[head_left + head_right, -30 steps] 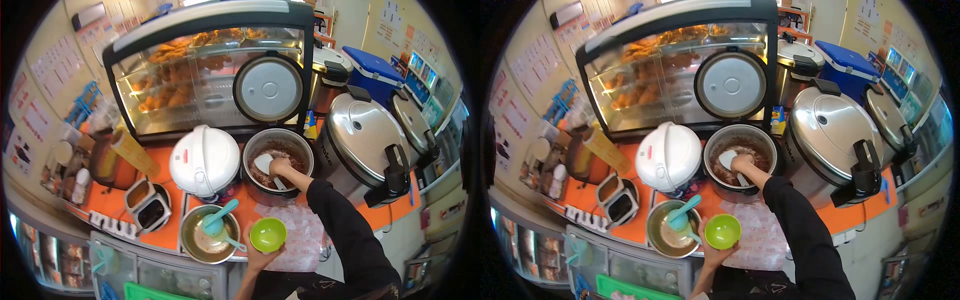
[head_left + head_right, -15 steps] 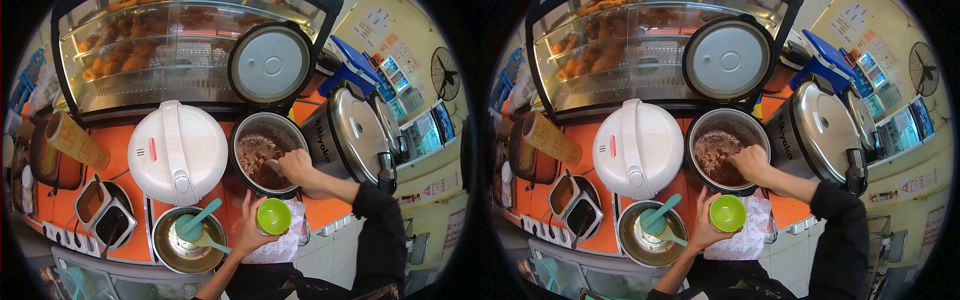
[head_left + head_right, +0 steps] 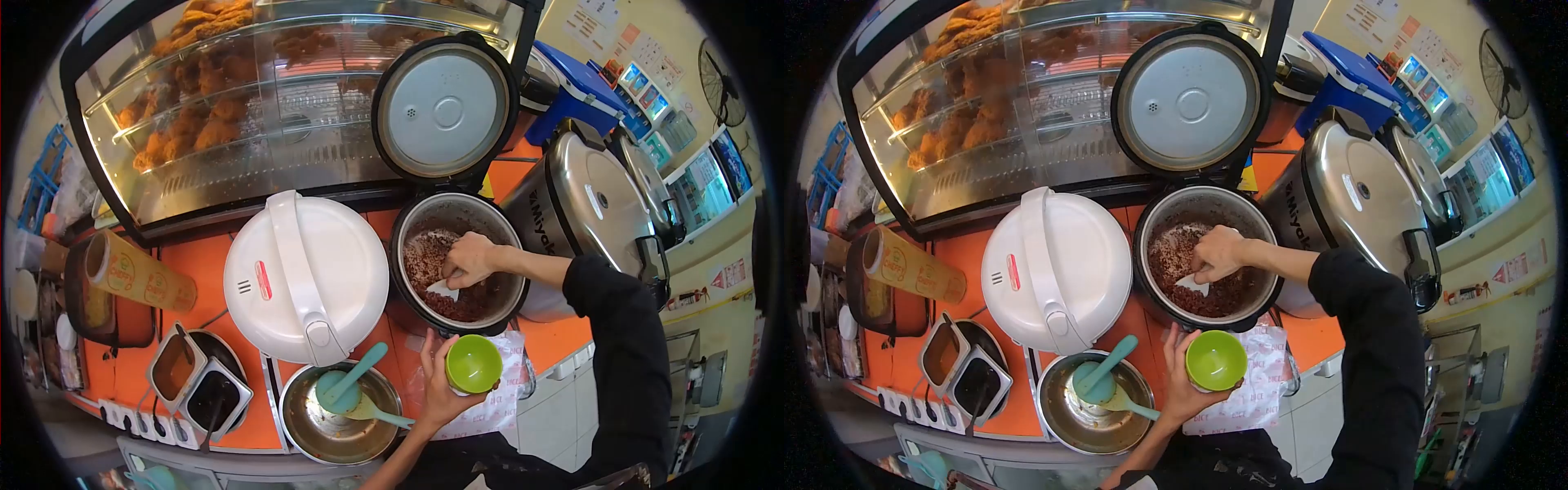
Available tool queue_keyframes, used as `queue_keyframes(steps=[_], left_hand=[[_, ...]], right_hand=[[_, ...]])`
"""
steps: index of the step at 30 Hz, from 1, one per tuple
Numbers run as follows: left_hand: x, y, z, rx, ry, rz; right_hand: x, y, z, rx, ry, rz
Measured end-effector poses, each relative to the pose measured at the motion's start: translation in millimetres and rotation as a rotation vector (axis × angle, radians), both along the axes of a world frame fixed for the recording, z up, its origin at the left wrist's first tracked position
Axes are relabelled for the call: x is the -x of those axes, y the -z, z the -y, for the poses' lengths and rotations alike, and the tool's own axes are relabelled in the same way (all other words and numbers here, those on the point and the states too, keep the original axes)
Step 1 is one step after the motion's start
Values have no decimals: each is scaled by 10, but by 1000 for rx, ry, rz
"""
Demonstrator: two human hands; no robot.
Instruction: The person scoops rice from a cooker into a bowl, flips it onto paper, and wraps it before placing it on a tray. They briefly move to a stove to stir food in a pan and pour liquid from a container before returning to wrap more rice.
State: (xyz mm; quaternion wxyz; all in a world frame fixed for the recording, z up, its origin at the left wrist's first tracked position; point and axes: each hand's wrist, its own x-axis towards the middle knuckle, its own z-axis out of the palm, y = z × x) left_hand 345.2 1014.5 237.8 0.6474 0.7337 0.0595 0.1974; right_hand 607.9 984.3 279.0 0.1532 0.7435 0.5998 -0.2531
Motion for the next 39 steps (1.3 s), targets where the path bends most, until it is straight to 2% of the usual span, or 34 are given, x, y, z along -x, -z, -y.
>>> queue_keyframes(steps=[5,7,8,11,12,15,18,19,21,25,27,29,31,35,36,39], left_hand=[[48,-11,-43,-40,-37,-8],[160,86,-32,171,-110,26],[171,-9,-67,278,-141,38],[147,-361,-177,342,-284,138],[103,-447,-275,237,-299,172],[-143,-866,-456,249,-368,134],[-558,-868,-721,-510,-354,71],[-722,-896,-706,-433,-321,90],[-1021,-946,-583,-283,-253,125],[-1368,-923,-484,-170,-278,172],[-1418,-797,-473,-96,-293,189],[-1410,-760,-451,-60,-302,175],[-1385,-794,-408,36,-293,202],[-1272,-658,-413,-26,-302,265],[-1246,-633,-446,-155,-328,225],[-1102,-673,-407,-86,-260,206]], right_hand=[[-64,-42,241,-161,167,-157],[-103,-105,298,-190,262,-208],[-117,-158,310,-222,282,-238],[-158,-420,349,-229,339,-261],[-175,-573,353,-229,359,-245],[-255,-1100,446,-320,350,-113],[-274,-1727,415,-294,295,67],[-281,-1821,403,-411,181,124],[-233,-1922,269,-439,31,295],[194,-1904,96,-373,85,677],[545,-1877,210,-421,219,699],[708,-1469,479,-789,190,740],[1048,-1218,707,-767,280,608],[1085,-1629,943,-704,590,514],[1006,-1734,997,-735,645,504],[795,-1692,956,-794,665,639]])
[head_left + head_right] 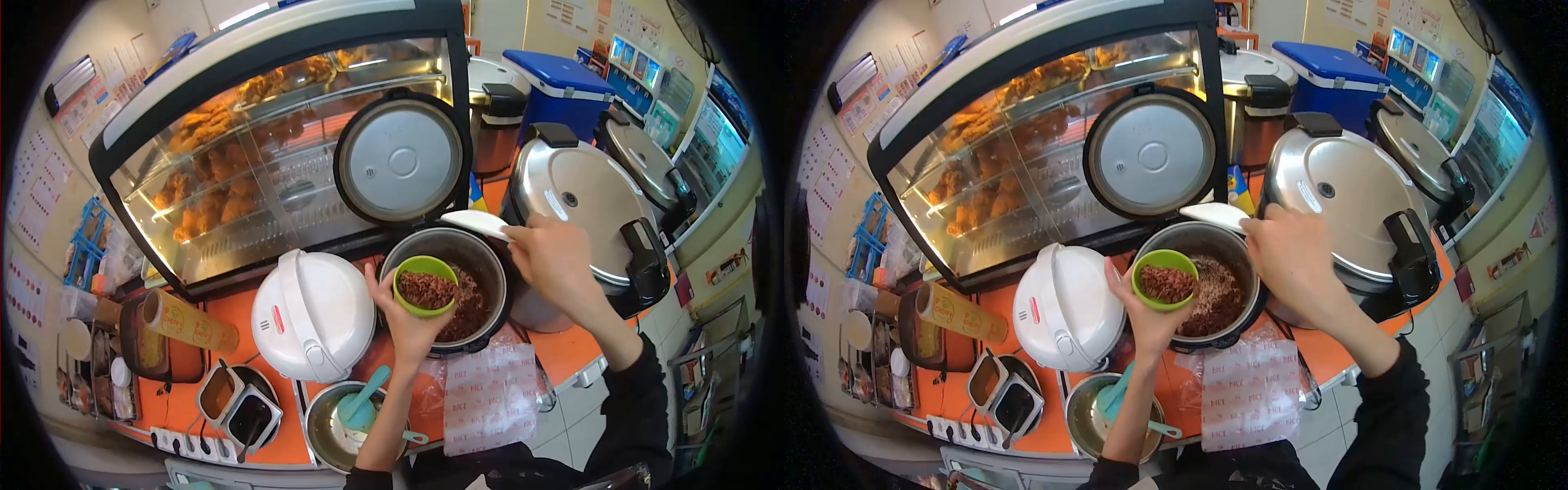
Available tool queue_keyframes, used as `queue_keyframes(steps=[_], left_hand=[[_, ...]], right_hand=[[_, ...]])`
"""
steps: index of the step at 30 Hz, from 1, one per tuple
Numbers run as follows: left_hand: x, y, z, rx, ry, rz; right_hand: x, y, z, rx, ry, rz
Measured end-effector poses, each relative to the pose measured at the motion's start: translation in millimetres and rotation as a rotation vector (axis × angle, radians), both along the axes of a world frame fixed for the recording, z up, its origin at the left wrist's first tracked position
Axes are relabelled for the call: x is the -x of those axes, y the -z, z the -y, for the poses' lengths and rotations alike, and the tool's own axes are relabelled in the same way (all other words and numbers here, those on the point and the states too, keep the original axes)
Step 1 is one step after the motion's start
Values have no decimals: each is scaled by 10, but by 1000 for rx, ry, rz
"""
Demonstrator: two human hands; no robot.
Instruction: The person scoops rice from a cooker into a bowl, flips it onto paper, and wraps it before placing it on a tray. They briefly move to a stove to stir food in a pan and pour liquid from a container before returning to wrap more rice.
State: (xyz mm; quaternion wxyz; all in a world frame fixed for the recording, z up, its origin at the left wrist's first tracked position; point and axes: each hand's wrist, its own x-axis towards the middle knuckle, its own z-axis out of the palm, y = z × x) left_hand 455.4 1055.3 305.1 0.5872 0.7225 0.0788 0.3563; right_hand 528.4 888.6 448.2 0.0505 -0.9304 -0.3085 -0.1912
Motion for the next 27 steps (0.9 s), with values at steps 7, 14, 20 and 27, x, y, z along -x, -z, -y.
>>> queue_keyframes(steps=[7,14,20,27], left_hand=[[1208,515,668,257,-26,-85],[1198,645,626,297,20,-156],[1165,766,573,273,26,-201],[1145,820,575,325,123,-188]], right_hand=[[-397,1384,-1018,506,-667,-138],[-390,1101,-1210,587,-587,-161],[-338,1158,-1046,815,-572,-369],[-242,1404,-925,812,-585,-392]])
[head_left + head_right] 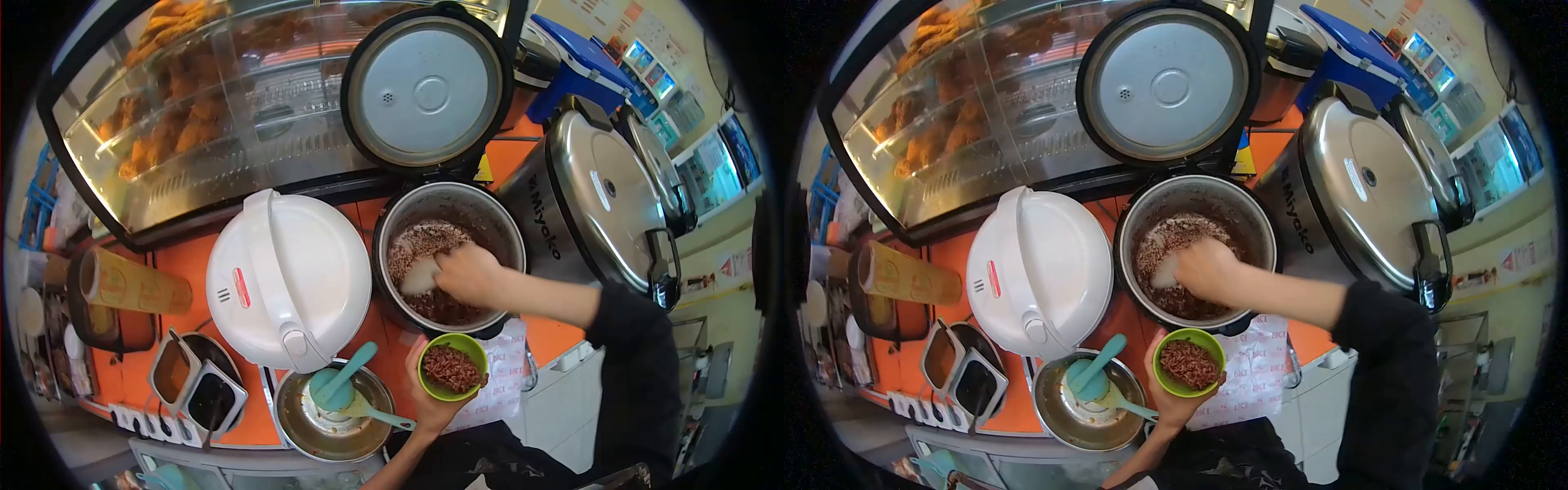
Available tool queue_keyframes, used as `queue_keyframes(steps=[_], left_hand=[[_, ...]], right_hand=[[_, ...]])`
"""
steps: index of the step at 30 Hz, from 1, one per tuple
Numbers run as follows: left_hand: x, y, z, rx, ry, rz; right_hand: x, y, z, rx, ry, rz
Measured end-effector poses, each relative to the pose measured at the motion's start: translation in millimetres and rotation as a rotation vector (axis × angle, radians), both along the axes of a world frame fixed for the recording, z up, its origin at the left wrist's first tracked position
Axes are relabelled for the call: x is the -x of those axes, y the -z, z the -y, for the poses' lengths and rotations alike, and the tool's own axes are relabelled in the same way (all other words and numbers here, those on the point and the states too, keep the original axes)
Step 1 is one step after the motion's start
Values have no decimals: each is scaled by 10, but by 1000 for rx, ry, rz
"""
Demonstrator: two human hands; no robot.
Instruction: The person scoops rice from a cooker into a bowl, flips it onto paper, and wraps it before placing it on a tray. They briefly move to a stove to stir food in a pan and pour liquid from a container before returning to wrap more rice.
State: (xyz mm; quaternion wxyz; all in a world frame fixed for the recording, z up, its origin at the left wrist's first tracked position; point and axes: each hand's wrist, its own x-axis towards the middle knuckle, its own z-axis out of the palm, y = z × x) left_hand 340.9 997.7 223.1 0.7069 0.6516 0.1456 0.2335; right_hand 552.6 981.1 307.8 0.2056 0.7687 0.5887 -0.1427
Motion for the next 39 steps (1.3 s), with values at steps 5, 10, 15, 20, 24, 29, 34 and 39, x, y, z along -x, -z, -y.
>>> queue_keyframes(steps=[5,10,15,20,24,29,34,39], left_hand=[[13,50,-10,7,-8,16],[15,34,-43,20,39,17],[53,0,-81,-34,63,-29],[67,-16,-29,-9,95,-29],[13,-59,28,-78,81,-46],[20,-75,97,-101,69,-35],[56,-342,-59,111,-181,118],[-250,-753,-511,-161,-177,14]], right_hand=[[-215,-342,86,-24,252,139],[-188,-178,213,236,268,39],[-561,-291,158,240,24,234],[-855,-32,151,238,-97,42],[-705,355,226,133,-95,-181],[-634,290,30,40,-9,-351],[-629,-58,423,-161,328,-538],[-504,-572,693,-365,633,-564]])
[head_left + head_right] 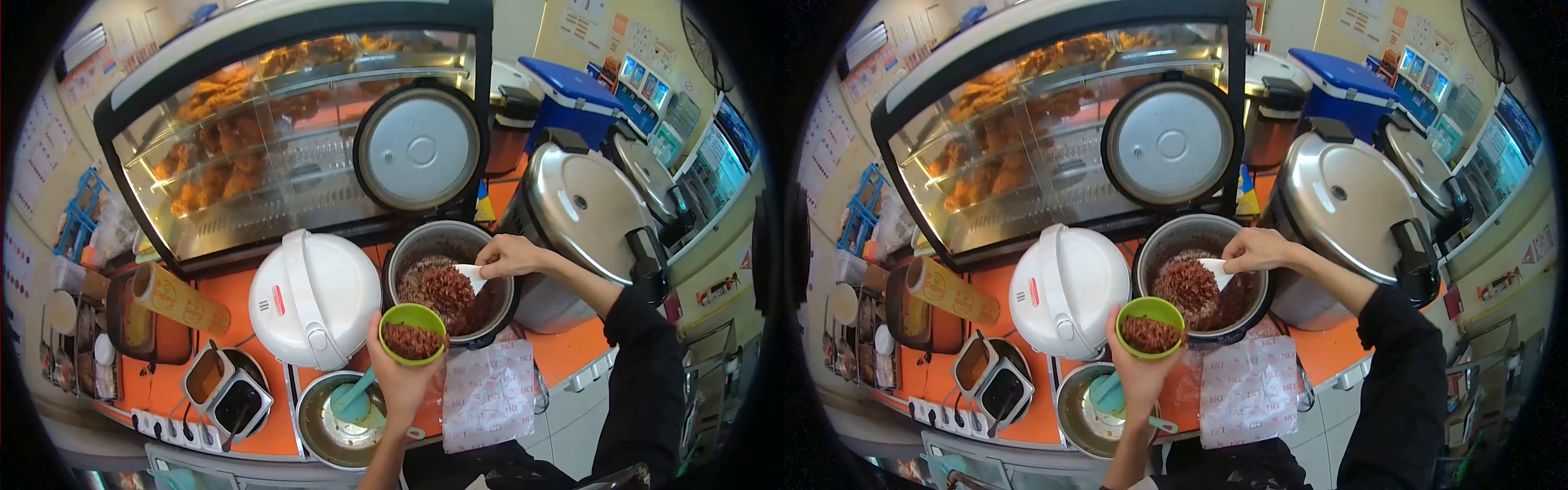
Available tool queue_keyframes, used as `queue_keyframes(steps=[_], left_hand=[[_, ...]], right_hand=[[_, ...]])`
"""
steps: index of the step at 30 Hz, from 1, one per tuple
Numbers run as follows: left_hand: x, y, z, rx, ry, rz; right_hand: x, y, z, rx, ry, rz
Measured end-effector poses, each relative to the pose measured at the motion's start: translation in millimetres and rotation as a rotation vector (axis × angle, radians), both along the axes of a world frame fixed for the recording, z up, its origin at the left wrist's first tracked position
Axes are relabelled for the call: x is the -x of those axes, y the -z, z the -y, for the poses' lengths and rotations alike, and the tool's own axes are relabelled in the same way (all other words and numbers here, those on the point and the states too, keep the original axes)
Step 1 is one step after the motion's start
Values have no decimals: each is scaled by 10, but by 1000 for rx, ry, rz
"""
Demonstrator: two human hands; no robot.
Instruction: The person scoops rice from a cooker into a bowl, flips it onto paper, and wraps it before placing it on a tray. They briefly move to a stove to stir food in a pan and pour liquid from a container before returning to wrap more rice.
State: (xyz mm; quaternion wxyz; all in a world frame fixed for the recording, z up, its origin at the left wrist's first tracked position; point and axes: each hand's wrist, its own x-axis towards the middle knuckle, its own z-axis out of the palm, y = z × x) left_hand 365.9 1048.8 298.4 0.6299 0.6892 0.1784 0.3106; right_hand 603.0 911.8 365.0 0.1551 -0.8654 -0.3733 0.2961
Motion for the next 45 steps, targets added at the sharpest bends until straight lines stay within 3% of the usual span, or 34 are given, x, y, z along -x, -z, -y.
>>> queue_keyframes(steps=[2,4,6,8,10,13,17,21,23,25,28,30,32,34,36,39,43,45], left_hand=[[-253,-108,-99,-163,21,-62],[-530,-100,-103,-220,16,-31],[-768,-146,-54,-256,1,-15],[-886,-206,-2,-263,1,-68],[-950,-243,66,-285,0,-104],[-1030,-129,96,-249,71,-76],[-995,-2,71,-193,172,8],[-1013,-115,44,-270,123,137],[-1016,-221,97,-308,120,144],[-996,-144,49,-156,152,209],[-855,-86,-65,-65,103,209],[-583,-138,-25,152,146,223],[-276,118,94,74,65,138],[2,128,341,79,-6,117],[204,194,536,123,6,145],[354,463,752,225,123,114],[215,784,940,213,170,33],[211,814,947,228,162,17]], right_hand=[[84,-250,94,-90,130,39],[261,-369,144,-240,195,315],[482,-253,144,-354,286,708],[665,-71,148,-351,136,1034],[846,200,131,-411,195,1201],[1104,461,193,-412,223,1124],[1111,450,394,-537,226,741],[1040,21,415,-611,373,969],[1172,196,338,-599,348,862],[1156,211,356,-590,282,829],[1004,-57,396,-487,457,796],[762,-257,214,-358,328,1081],[483,-190,-114,204,1,1047],[190,54,-528,603,-348,906],[-60,414,-670,654,-698,911],[-287,641,-725,717,-969,897],[-383,757,-814,687,-1081,724],[-359,774,-826,677,-1029,602]])
